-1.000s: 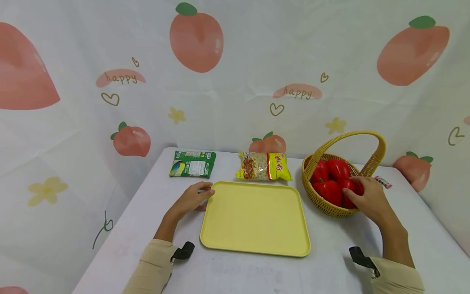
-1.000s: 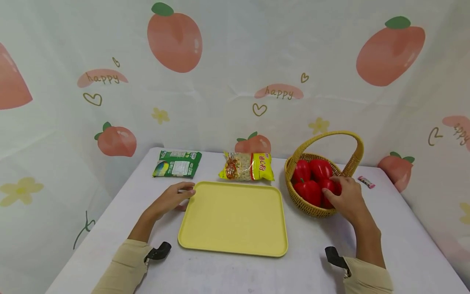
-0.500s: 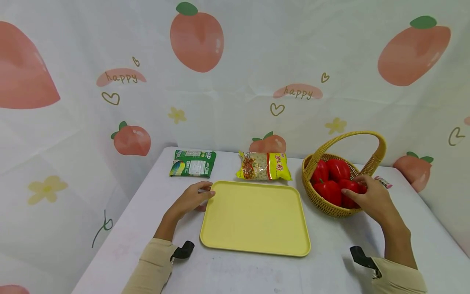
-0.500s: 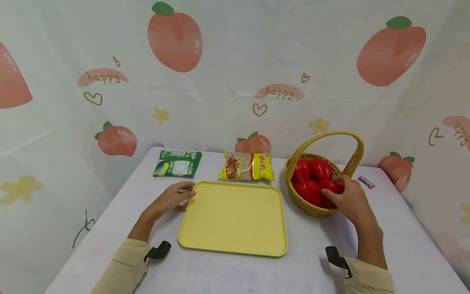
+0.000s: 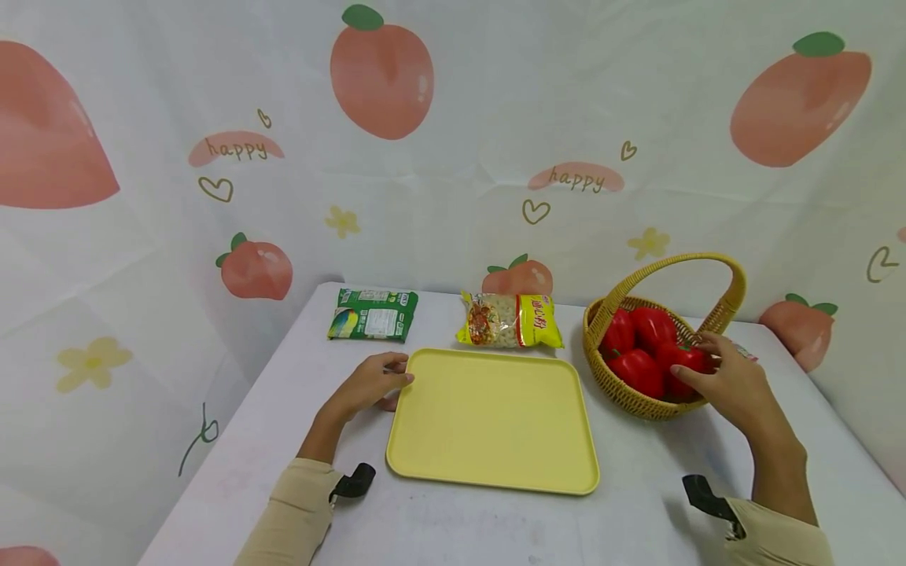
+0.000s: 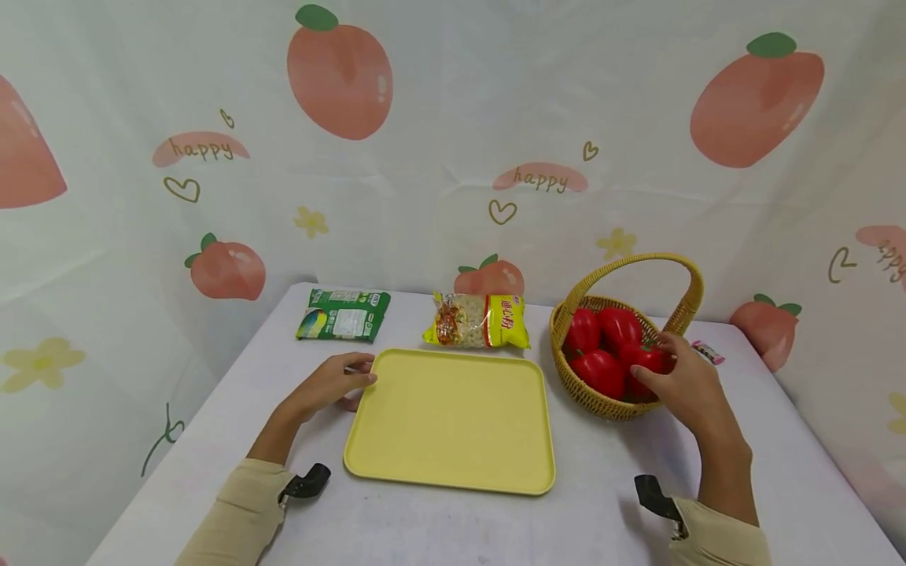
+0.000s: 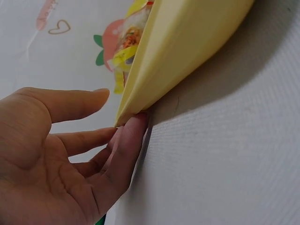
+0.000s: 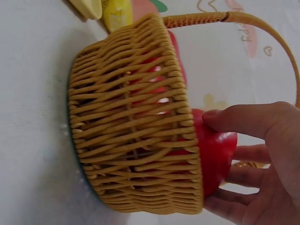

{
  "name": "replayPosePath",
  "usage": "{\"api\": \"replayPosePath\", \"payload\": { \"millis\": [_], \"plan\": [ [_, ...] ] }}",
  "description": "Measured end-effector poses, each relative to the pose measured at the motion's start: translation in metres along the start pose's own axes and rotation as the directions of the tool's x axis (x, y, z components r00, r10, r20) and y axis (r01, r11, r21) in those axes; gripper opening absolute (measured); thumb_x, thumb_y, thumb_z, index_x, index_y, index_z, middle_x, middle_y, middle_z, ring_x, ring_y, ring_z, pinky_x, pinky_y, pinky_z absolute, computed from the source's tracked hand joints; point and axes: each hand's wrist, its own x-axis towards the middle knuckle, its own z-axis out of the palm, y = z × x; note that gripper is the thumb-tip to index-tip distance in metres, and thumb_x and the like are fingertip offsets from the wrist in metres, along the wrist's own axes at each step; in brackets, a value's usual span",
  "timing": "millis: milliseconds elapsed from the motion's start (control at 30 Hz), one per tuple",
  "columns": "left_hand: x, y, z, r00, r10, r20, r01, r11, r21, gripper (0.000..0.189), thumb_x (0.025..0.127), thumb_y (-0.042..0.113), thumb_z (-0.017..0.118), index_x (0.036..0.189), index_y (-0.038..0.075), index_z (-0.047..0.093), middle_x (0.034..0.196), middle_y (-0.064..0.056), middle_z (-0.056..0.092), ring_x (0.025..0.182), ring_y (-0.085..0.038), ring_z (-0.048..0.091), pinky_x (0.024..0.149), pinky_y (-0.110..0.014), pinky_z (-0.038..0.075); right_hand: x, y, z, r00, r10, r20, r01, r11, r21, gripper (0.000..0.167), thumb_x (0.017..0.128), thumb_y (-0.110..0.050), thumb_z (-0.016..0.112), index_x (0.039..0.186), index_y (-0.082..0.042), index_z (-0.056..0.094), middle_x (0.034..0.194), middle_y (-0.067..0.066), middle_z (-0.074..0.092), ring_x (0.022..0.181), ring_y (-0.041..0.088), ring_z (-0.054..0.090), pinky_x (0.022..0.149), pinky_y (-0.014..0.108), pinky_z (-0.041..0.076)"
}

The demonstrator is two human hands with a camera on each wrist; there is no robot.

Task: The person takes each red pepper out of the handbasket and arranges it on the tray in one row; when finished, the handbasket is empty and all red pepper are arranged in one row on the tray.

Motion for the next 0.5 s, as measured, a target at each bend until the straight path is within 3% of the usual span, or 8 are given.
{"api": "replayPosePath", "payload": {
  "millis": [233, 367, 500],
  "plan": [
    [0.002, -0.004, 0.001, 1.0, 0.026, 0.005, -0.026, 1.0, 0.002, 0.053, 0.097, 0.011, 0.07, 0.147, -0.002, 0.058, 0.126, -0.015, 0.064, 0.112, -0.026, 0.063, 0.074, -0.031, 0.064, -0.006, -0.002, -0.008, 0.999, 0.011, -0.053, -0.011, 1.0, -0.005, 0.087, 0.102, -0.047, 0.063, 0.161, 0.007, 0.029, 0.146, 0.045, 0.043, 0.128, 0.063, 0.042, 0.09, 0.072, 0.056],
    [0.003, -0.006, 0.001, 0.999, 0.043, 0.022, -0.042, 0.999, -0.005, 0.057, 0.094, 0.007, 0.069, 0.148, -0.003, 0.056, 0.127, -0.016, 0.063, 0.108, -0.025, 0.063, 0.076, -0.033, 0.064, -0.012, -0.006, -0.01, 0.993, 0.002, -0.121, 0.006, 0.998, 0.064, 0.085, 0.103, -0.045, 0.065, 0.164, 0.001, 0.029, 0.147, 0.043, 0.043, 0.126, 0.063, 0.044, 0.085, 0.071, 0.059],
    [0.003, -0.005, 0.0, 0.999, 0.046, 0.025, -0.046, 0.999, 0.002, 0.057, 0.094, 0.006, 0.068, 0.149, -0.003, 0.055, 0.128, -0.017, 0.063, 0.109, -0.025, 0.062, 0.078, -0.033, 0.064, -0.013, -0.009, -0.015, 0.99, -0.025, -0.137, 0.042, 0.992, 0.122, 0.087, 0.102, -0.039, 0.067, 0.166, 0.001, 0.023, 0.151, 0.044, 0.041, 0.126, 0.065, 0.048, 0.083, 0.064, 0.062]
  ]
}}
